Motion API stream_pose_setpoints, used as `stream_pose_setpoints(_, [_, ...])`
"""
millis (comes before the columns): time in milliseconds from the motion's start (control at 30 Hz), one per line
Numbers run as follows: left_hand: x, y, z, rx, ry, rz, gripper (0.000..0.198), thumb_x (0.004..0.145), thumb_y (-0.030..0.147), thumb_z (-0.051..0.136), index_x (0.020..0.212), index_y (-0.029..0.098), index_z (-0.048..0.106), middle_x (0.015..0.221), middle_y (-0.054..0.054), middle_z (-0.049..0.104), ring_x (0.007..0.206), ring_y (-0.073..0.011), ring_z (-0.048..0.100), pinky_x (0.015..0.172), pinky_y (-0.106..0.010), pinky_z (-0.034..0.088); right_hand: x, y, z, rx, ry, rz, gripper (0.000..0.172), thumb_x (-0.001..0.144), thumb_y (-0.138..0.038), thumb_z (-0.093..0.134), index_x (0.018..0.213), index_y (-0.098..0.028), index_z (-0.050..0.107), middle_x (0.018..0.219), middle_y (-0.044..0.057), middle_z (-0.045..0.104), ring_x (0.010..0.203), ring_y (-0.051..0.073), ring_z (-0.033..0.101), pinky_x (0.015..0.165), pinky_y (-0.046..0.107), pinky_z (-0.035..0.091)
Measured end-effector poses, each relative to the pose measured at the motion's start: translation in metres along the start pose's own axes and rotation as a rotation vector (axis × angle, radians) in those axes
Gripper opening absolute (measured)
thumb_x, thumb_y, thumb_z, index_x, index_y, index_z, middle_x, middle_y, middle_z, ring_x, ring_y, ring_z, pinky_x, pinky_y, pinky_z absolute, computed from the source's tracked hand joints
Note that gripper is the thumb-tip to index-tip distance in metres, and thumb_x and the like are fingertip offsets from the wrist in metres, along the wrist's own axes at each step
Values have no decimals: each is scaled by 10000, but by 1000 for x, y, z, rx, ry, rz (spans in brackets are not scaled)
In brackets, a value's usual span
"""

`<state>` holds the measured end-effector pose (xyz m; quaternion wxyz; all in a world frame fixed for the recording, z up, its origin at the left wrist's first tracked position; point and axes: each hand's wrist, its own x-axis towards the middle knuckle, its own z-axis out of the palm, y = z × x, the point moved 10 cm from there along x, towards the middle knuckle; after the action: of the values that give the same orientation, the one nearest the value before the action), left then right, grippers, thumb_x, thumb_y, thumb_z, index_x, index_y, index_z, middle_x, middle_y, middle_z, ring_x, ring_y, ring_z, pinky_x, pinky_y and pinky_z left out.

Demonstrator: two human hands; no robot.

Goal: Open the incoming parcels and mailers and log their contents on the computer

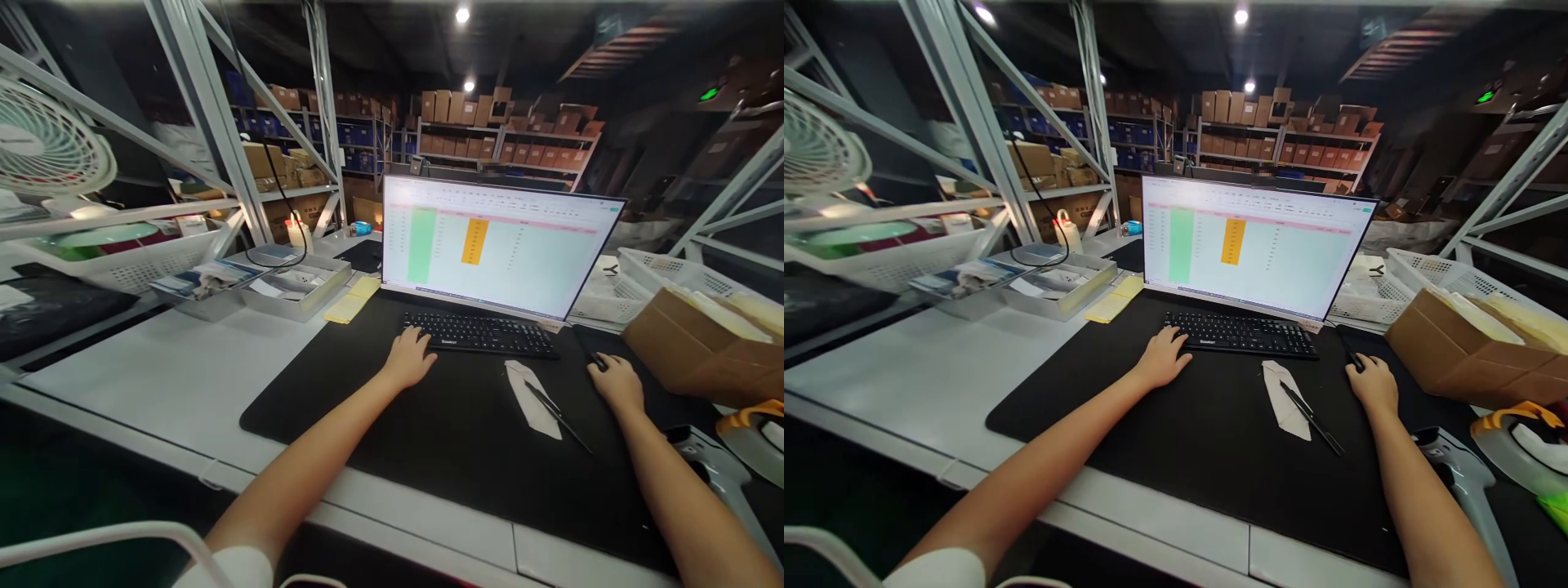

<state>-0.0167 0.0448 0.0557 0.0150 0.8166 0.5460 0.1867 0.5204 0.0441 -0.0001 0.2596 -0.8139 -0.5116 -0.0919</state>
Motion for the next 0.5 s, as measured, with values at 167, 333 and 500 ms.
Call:
stream_pose_setpoints(167, [13, 10, 19, 18, -37, -83, 613, 1030, 429, 473, 1512, 51, 493, 1623, -277, 372, 1527, -429, 312, 1226, -602, 281, 2, 5, 3, -9, -4, 23, 547, 917, -431, 506, 1357, -171, 702, 1435, 166, 568, 1216, 381, 600, 1055, 489, 493])
stream_pose_setpoints(333, [17, 15, 26, 97, -39, -140, 621, 1035, 461, 430, 1539, 99, 469, 1673, -221, 312, 1545, -387, 278, 1236, -595, 270, 1, 6, -2, 16, 15, 12, 543, 912, -459, 532, 1347, -188, 709, 1402, 148, 588, 1192, 364, 604, 1056, 465, 483])
stream_pose_setpoints(500, [18, 20, 26, 136, -50, -182, 635, 1040, 498, 410, 1572, 154, 442, 1712, -180, 235, 1567, -377, 237, 1223, -633, 287, 0, 6, -3, 11, -6, 33, 541, 929, -463, 528, 1363, -190, 700, 1425, 148, 573, 1211, 374, 591, 1063, 476, 481])
